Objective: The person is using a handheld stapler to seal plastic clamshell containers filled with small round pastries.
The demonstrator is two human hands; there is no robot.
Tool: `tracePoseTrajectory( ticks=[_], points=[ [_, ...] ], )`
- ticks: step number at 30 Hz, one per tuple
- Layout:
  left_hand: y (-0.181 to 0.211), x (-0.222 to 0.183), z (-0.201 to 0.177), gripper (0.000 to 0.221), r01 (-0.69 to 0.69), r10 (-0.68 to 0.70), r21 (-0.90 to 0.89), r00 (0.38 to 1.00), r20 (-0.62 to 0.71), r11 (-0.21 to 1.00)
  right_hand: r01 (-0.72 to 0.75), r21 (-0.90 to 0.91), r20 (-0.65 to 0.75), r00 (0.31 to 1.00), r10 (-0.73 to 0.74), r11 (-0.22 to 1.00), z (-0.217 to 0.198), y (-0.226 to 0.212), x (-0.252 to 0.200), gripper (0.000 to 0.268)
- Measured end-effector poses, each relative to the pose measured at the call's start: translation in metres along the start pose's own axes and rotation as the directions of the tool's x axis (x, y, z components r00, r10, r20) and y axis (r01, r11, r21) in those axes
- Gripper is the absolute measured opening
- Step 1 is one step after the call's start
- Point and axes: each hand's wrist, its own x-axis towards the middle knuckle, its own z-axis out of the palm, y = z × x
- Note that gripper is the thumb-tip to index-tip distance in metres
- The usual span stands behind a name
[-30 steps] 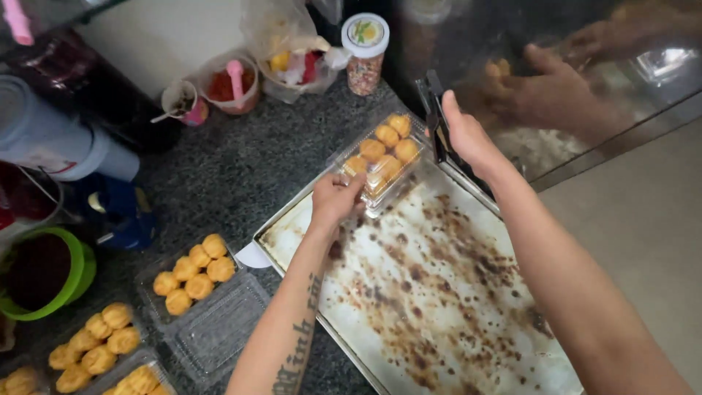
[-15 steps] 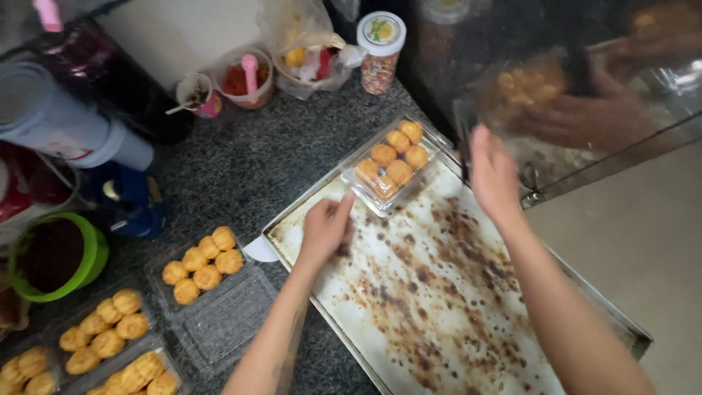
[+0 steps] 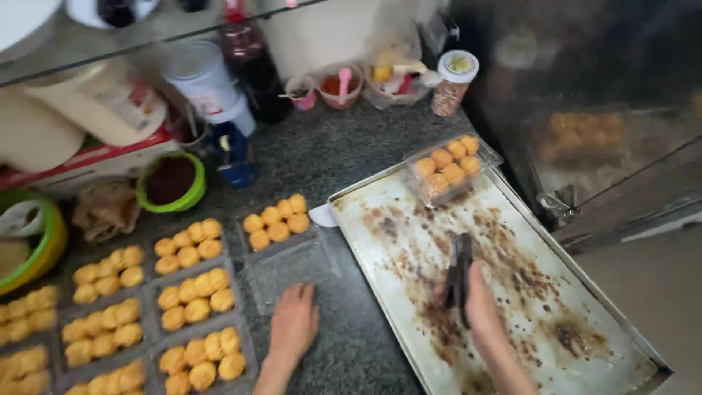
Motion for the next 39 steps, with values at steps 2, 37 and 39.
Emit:
tracePoseTrajectory(
  ticks=[2,37,39],
  points=[
    [0.026,-0.013,-0.014,0.058,-0.018,0.017,-0.044,0.999,-0.039,0.999,-0.022,-0.081,0.031,0.999,0.025,0.996,0.014,-0.01,-0.037,0.09],
    [0.102,-0.192,-0.05,0.072,0.11,-0.124,-0.158,0.989,-0.083,0.981,-0.211,-0.419,0.086,0.959,0.269,0.883,-0.056,0.165,-0.268,0.086],
    [0.101,-0.191,-0.056,0.071,0.054,-0.055,-0.114,0.998,-0.004,0.992,-0.14,-0.466,0.183,0.951,0.25,0.873,-0.066,0.173,-0.264,0.084]
  ],
)
